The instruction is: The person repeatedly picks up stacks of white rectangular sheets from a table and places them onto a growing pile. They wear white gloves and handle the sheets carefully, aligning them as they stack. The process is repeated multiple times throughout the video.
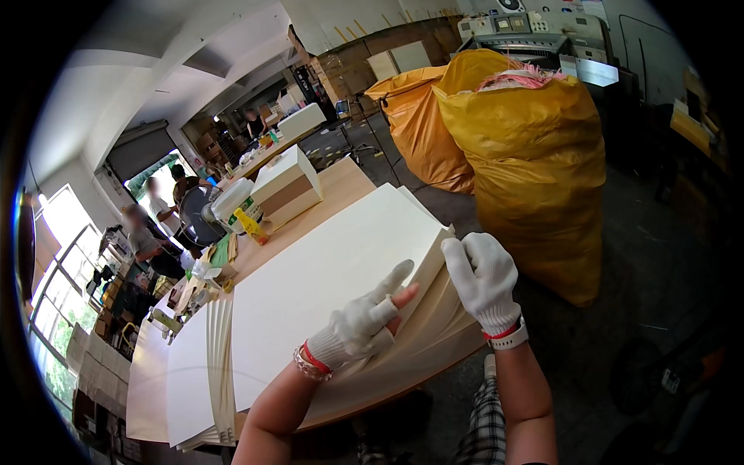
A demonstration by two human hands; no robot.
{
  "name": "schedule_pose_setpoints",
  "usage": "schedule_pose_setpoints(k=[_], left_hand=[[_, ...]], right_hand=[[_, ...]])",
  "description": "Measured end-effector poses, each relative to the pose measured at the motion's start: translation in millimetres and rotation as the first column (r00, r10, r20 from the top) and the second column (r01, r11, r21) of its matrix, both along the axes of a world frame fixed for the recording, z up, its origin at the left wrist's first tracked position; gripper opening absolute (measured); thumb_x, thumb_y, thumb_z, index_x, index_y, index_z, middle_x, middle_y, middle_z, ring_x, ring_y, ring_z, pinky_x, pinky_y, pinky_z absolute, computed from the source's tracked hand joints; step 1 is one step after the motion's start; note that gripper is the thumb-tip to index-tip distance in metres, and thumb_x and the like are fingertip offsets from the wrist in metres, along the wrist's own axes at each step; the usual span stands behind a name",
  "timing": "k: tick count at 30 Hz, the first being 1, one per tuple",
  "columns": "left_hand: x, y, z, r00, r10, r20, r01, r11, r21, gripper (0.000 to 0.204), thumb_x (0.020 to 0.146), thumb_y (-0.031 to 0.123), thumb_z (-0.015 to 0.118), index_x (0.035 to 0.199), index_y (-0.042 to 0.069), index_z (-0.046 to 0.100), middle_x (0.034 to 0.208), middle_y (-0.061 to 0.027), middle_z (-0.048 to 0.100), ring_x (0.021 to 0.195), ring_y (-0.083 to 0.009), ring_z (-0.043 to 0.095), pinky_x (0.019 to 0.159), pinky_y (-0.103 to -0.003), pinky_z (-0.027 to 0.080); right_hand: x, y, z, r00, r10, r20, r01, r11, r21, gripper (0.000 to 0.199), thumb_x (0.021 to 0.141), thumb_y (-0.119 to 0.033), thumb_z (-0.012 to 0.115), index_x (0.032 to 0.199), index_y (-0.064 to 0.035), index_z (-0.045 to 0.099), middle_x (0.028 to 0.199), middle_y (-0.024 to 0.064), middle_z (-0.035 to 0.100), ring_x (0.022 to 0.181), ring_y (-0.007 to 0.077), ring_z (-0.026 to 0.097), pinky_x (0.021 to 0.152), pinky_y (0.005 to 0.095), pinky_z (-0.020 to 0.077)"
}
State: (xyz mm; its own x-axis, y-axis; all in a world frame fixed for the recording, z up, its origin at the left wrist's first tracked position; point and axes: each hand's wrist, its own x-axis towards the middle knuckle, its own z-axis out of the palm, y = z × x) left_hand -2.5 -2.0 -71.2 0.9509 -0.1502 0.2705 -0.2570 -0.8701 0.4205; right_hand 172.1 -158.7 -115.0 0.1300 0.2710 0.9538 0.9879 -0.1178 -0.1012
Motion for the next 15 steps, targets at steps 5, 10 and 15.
schedule_pose_setpoints(k=[5,10,15], left_hand=[[0,7,-1,0.992,-0.050,-0.115,0.046,0.998,-0.034,0.055,0.082,0.003,0.065,0.135,0.003,0.052,0.146,-0.0277,0.042,0.116,-0.0359,0.061,0.092,-0.035,0.051],[-4,3,-6,0.995,-0.002,0.099,0.001,1.000,0.012,0.054,0.088,0.017,0.066,0.137,0.000,0.049,0.144,-0.0244,0.045,0.119,-0.0376,0.058,0.094,-0.038,0.050],[-2,-8,-10,0.993,0.103,0.050,-0.113,0.951,0.286,0.051,0.092,0.021,0.062,0.139,0.006,0.048,0.143,-0.0237,0.046,0.122,-0.0398,0.055,0.095,-0.042,0.051]], right_hand=[[-6,4,6,0.999,-0.042,0.019,0.039,0.992,0.124,0.013,0.088,-0.005,0.056,0.100,-0.0005,0.060,0.067,0.0073,0.043,0.059,0.0248,0.046,0.051,0.0360,0.0375],[0,0,-2,0.999,0.030,0.016,-0.032,0.995,0.093,0.014,0.088,-0.003,0.055,0.101,0.0014,0.059,0.068,0.0088,0.045,0.060,0.0265,0.048,0.051,0.0364,0.0387],[2,-8,-19,0.999,0.020,0.038,-0.025,0.990,0.137,0.018,0.086,-0.003,0.056,0.103,0.0039,0.057,0.072,0.0126,0.047,0.061,0.0286,0.049,0.051,0.0371,0.0403]])
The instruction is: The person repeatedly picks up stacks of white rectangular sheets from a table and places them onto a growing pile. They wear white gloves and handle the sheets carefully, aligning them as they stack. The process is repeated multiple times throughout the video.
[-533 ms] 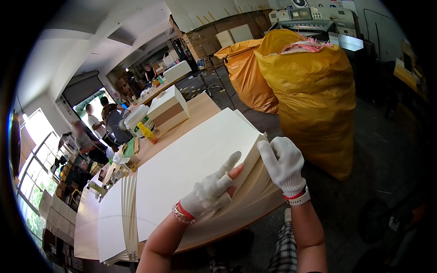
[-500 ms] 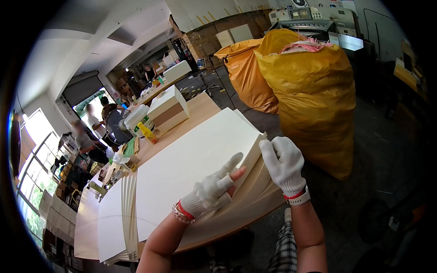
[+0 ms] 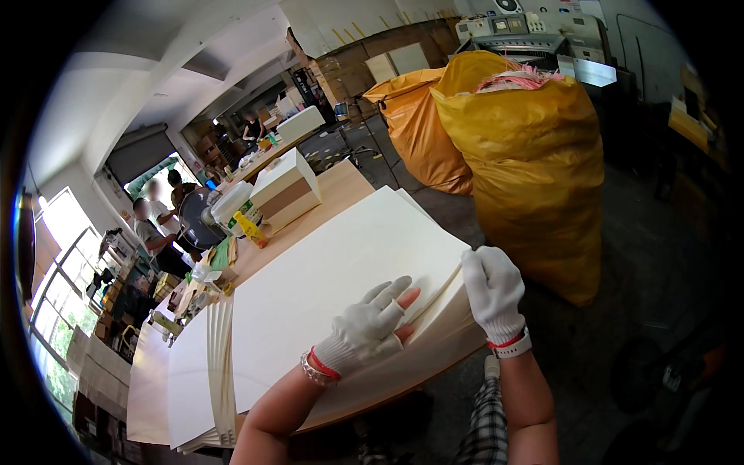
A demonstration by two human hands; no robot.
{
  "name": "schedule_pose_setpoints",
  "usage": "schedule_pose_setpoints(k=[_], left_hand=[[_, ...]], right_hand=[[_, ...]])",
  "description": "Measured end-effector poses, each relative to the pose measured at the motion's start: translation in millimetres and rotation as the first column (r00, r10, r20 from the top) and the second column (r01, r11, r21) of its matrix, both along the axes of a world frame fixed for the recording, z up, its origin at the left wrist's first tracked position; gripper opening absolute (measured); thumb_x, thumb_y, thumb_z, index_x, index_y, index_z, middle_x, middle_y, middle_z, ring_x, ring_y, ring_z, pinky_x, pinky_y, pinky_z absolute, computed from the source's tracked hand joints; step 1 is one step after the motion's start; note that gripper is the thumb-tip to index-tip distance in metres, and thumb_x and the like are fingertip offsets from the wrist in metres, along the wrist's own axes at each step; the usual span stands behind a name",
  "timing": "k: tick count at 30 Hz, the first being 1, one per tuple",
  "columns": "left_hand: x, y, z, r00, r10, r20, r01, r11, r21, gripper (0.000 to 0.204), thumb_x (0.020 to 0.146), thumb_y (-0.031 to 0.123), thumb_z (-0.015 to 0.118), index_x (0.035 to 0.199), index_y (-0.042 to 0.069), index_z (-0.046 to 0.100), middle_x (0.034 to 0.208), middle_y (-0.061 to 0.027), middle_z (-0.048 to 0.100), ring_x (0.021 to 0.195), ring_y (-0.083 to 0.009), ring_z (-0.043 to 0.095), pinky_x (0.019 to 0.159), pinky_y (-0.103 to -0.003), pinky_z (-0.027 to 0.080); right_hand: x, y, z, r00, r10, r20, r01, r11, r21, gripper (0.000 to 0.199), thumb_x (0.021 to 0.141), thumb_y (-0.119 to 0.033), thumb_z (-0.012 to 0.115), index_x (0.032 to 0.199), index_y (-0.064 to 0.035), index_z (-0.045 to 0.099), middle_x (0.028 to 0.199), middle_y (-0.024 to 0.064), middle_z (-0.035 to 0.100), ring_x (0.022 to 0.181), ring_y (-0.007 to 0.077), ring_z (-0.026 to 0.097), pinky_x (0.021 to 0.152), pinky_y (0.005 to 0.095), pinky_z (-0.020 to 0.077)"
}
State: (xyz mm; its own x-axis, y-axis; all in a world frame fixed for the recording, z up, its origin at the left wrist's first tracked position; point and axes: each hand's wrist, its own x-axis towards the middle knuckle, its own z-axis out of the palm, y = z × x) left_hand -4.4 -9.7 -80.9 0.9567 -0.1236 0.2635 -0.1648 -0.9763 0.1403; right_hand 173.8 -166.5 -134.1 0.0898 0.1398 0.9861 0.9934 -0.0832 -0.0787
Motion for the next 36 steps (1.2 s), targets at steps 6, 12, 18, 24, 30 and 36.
schedule_pose_setpoints(k=[6,12,18,24,30,36], left_hand=[[5,-6,-2,0.998,0.042,-0.040,-0.037,0.992,0.123,0.048,0.089,0.010,0.060,0.136,0.016,0.052,0.143,-0.0203,0.047,0.119,-0.0352,0.057,0.091,-0.041,0.054],[3,9,1,0.995,-0.029,0.096,0.050,0.973,-0.225,0.031,0.077,-0.005,0.055,0.107,0.006,0.059,0.096,-0.0105,0.063,0.071,-0.0211,0.061,0.068,-0.032,0.053],[3,16,1,0.997,-0.023,0.068,0.049,0.913,-0.405,0.031,0.071,-0.002,0.049,0.100,0.002,0.059,0.083,-0.0094,0.058,0.068,-0.0223,0.059,0.066,-0.033,0.050],[1,11,10,0.999,0.007,0.037,0.009,0.908,-0.419,0.027,0.073,0.001,0.050,0.097,0.002,0.061,0.079,-0.0105,0.056,0.066,-0.0247,0.057,0.066,-0.034,0.048],[0,13,13,1.000,0.002,0.027,0.010,0.904,-0.428,0.020,0.078,0.005,0.059,0.098,0.003,0.062,0.078,-0.0090,0.055,0.066,-0.0234,0.057,0.067,-0.033,0.048],[-2,-1,21,0.988,0.121,-0.097,-0.146,0.932,-0.333,0.042,0.073,0.029,0.086,0.099,0.006,0.061,0.096,-0.0078,0.062,0.074,-0.0224,0.059,0.072,-0.036,0.050]], right_hand=[[0,-38,-35,0.970,-0.135,-0.202,0.085,0.968,-0.238,0.012,0.088,-0.006,0.058,0.099,-0.0007,0.060,0.073,0.0105,0.051,0.060,0.0274,0.052,0.053,0.0393,0.0437],[5,-56,-20,0.971,-0.239,-0.011,0.187,0.786,-0.589,0.015,0.081,-0.008,0.064,0.096,-0.0080,0.066,0.074,0.0068,0.053,0.063,0.0256,0.057,0.053,0.0370,0.0464],[7,-8,33,0.952,-0.023,0.306,0.101,0.964,-0.244,0.040,0.076,-0.007,0.066,0.115,-0.0076,0.061,0.071,0.0048,0.044,0.060,0.0228,0.050,0.049,0.0350,0.0418],[1,24,47,0.978,-0.046,0.203,0.083,0.980,-0.183,0.018,0.079,-0.011,0.064,0.096,-0.0068,0.065,0.065,0.0039,0.048,0.056,0.0219,0.052,0.049,0.0339,0.0413],[4,15,23,0.966,0.083,-0.245,-0.101,0.993,-0.064,0.014,0.092,-0.011,0.055,0.097,-0.0032,0.064,0.069,0.0123,0.060,0.062,0.0315,0.060,0.053,0.0388,0.0457],[5,12,17,0.975,0.007,-0.223,-0.023,0.997,-0.067,0.014,0.092,-0.012,0.054,0.097,-0.0028,0.063,0.068,0.0121,0.059,0.061,0.0315,0.058,0.053,0.0383,0.0451]])
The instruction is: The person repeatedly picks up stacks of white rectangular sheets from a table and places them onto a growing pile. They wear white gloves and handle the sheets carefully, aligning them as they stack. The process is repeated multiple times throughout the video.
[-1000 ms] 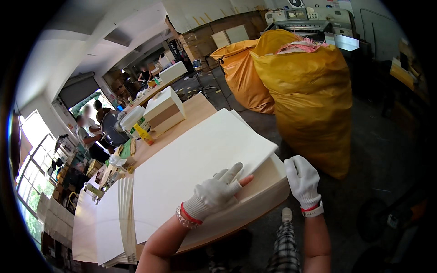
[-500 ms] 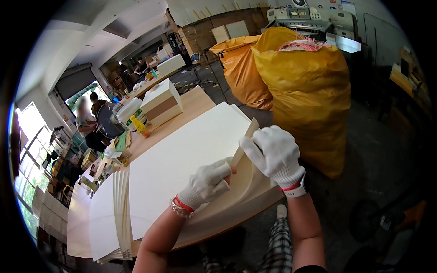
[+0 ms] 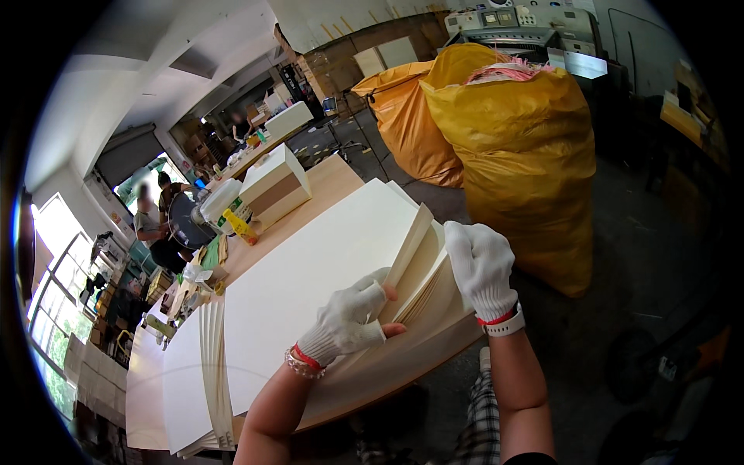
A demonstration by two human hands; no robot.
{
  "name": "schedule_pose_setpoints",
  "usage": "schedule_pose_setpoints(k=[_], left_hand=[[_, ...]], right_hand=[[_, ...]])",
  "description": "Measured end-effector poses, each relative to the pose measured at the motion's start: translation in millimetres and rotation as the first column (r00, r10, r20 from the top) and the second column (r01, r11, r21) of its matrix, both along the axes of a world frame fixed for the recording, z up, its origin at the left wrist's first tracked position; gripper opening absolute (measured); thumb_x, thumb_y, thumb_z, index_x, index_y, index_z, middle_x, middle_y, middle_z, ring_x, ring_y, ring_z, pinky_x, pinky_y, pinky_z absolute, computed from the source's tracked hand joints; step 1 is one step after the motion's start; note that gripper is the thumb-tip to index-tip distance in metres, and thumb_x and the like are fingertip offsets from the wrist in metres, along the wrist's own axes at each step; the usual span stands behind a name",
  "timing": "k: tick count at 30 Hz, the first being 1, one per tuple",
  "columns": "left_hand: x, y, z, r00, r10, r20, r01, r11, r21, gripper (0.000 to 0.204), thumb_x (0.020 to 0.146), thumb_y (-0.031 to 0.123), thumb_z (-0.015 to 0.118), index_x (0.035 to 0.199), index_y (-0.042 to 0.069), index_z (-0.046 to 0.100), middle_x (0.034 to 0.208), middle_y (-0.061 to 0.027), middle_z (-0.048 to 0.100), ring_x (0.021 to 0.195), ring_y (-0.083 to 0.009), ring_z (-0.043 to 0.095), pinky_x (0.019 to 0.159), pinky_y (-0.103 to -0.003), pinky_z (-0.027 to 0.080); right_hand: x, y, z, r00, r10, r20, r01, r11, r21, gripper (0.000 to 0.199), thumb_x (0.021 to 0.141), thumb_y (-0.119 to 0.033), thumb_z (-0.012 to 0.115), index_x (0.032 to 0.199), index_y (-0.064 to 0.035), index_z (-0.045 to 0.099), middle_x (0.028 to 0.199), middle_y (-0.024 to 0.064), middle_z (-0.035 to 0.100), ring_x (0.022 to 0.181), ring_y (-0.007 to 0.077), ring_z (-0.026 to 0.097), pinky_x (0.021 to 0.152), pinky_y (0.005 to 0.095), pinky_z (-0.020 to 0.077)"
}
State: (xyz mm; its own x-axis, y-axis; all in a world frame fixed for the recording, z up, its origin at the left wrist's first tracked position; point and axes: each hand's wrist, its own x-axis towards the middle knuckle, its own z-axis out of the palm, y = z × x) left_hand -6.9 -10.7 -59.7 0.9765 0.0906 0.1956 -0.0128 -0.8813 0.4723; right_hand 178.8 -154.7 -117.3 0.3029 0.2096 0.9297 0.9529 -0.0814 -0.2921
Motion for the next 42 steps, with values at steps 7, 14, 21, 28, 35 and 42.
schedule_pose_setpoints(k=[7,14,21,28,35,42], left_hand=[[0,4,-6,1.000,0.002,0.014,-0.002,1.000,0.025,0.046,0.071,0.032,0.087,0.099,0.006,0.061,0.141,-0.0157,0.052,0.098,-0.0268,0.064,0.083,-0.033,0.051],[2,4,0,0.994,0.041,-0.097,-0.047,0.997,-0.065,0.047,0.071,0.031,0.087,0.103,0.006,0.062,0.147,-0.0197,0.046,0.109,-0.0317,0.063,0.090,-0.034,0.050],[-2,11,-10,0.988,-0.133,0.080,0.128,0.989,0.071,0.038,0.087,0.009,0.064,0.124,0.007,0.062,0.150,-0.0233,0.039,0.121,-0.0342,0.059,0.096,-0.035,0.048],[3,10,2,0.976,-0.181,-0.123,0.170,0.981,-0.097,0.038,0.088,0.014,0.066,0.125,0.007,0.062,0.151,-0.0242,0.036,0.122,-0.0388,0.057,0.098,-0.037,0.047],[1,3,-4,0.995,-0.098,-0.004,0.098,0.994,-0.040,0.051,0.080,0.023,0.079,0.125,0.008,0.062,0.153,-0.0247,0.034,0.127,-0.0411,0.051,0.100,-0.037,0.045],[0,8,-15,0.978,-0.166,0.126,0.164,0.986,0.027,0.052,0.081,0.005,0.066,0.132,0.010,0.059,0.151,-0.0228,0.037,0.121,-0.0376,0.057,0.096,-0.035,0.046]], right_hand=[[-1,-2,1,0.999,0.041,-0.015,-0.041,0.999,0.003,0.013,0.090,-0.010,0.055,0.098,-0.0017,0.061,0.066,0.0119,0.056,0.059,0.0309,0.057,0.052,0.0374,0.0442],[2,-3,0,0.998,0.026,0.059,-0.025,1.000,-0.007,0.014,0.088,-0.007,0.058,0.101,-0.0009,0.061,0.066,0.0112,0.055,0.059,0.0295,0.056,0.051,0.0368,0.0437],[-4,-6,5,0.981,-0.016,0.195,0.034,0.996,-0.087,0.016,0.089,-0.006,0.058,0.104,-0.0005,0.062,0.067,0.0094,0.057,0.061,0.0265,0.057,0.052,0.0354,0.0445],[-3,0,1,0.988,-0.077,0.134,0.077,0.997,0.005,0.015,0.089,-0.005,0.058,0.103,-0.0005,0.062,0.067,0.0102,0.057,0.059,0.0279,0.056,0.052,0.0358,0.0450],[1,0,-3,0.970,-0.129,0.205,0.129,0.992,0.015,0.020,0.087,-0.004,0.060,0.106,0.0008,0.060,0.068,0.0091,0.055,0.058,0.0261,0.055,0.050,0.0349,0.0446],[-3,-5,5,0.973,0.005,0.232,0.018,0.995,-0.096,0.020,0.084,-0.001,0.061,0.104,0.0026,0.060,0.070,0.0081,0.053,0.059,0.0245,0.054,0.051,0.0340,0.0437]])
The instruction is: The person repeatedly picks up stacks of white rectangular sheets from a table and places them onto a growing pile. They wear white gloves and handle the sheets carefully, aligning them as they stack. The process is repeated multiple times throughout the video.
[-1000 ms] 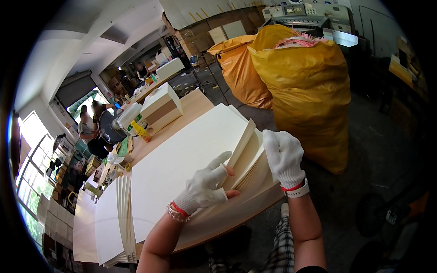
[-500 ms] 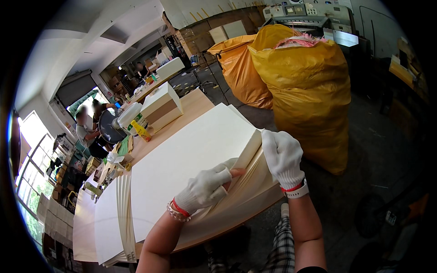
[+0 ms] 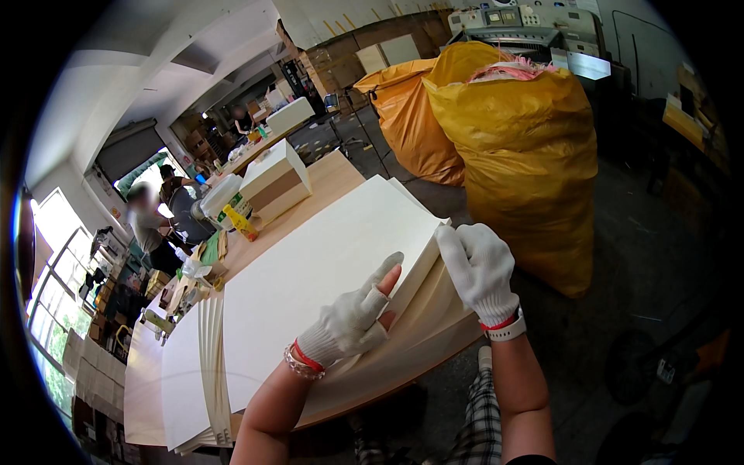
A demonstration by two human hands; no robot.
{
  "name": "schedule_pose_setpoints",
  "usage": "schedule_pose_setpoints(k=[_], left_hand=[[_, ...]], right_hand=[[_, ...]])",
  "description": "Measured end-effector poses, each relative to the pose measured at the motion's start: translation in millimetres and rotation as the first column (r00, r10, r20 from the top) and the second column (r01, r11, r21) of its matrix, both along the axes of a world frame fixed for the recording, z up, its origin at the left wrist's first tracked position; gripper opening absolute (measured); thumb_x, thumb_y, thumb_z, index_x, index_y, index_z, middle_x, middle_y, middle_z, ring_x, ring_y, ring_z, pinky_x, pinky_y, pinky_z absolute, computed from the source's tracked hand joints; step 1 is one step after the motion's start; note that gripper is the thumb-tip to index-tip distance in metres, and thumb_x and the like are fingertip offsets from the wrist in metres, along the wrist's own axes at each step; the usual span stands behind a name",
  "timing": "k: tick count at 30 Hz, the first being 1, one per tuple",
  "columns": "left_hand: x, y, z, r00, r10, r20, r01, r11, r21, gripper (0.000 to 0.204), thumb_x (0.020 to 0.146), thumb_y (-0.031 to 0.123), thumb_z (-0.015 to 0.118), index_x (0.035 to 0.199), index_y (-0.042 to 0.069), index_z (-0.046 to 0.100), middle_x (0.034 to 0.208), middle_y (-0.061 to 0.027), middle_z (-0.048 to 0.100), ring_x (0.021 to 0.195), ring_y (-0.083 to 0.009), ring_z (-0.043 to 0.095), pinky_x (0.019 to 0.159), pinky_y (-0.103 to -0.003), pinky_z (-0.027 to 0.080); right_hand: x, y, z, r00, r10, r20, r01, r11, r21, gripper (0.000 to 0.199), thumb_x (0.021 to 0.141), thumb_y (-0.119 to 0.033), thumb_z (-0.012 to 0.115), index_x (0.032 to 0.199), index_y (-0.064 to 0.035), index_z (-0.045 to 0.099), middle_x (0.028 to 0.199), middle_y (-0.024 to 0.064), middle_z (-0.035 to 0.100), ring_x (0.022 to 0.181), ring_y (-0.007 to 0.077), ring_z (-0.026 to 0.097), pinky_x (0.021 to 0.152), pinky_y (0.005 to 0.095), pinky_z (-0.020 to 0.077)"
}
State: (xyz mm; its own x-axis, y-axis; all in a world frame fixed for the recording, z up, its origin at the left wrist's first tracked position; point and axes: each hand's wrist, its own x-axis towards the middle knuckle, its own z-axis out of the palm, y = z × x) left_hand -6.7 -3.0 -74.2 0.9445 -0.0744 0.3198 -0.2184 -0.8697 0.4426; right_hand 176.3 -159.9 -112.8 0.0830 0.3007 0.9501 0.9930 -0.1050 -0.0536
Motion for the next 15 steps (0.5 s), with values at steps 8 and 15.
schedule_pose_setpoints(k=[8,15], left_hand=[[0,-8,15,0.984,0.045,-0.171,-0.050,0.999,-0.021,0.049,0.078,0.015,0.077,0.124,0.010,0.061,0.149,-0.0226,0.040,0.111,-0.0369,0.062,0.093,-0.037,0.048],[0,-3,9,0.995,0.014,-0.094,-0.020,0.997,-0.072,0.046,0.077,0.017,0.081,0.119,0.011,0.063,0.153,-0.0305,0.029,0.118,-0.0425,0.058,0.095,-0.039,0.049]], right_hand=[[-5,7,-1,0.994,-0.064,-0.090,0.078,0.984,0.160,0.012,0.087,-0.004,0.058,0.098,0.0001,0.061,0.068,0.0094,0.054,0.059,0.0267,0.054,0.053,0.0355,0.0440],[-7,6,2,0.994,-0.105,-0.013,0.105,0.972,0.208,0.010,0.088,-0.004,0.057,0.096,0.0011,0.060,0.066,0.0088,0.051,0.059,0.0257,0.053,0.053,0.0358,0.0441]])
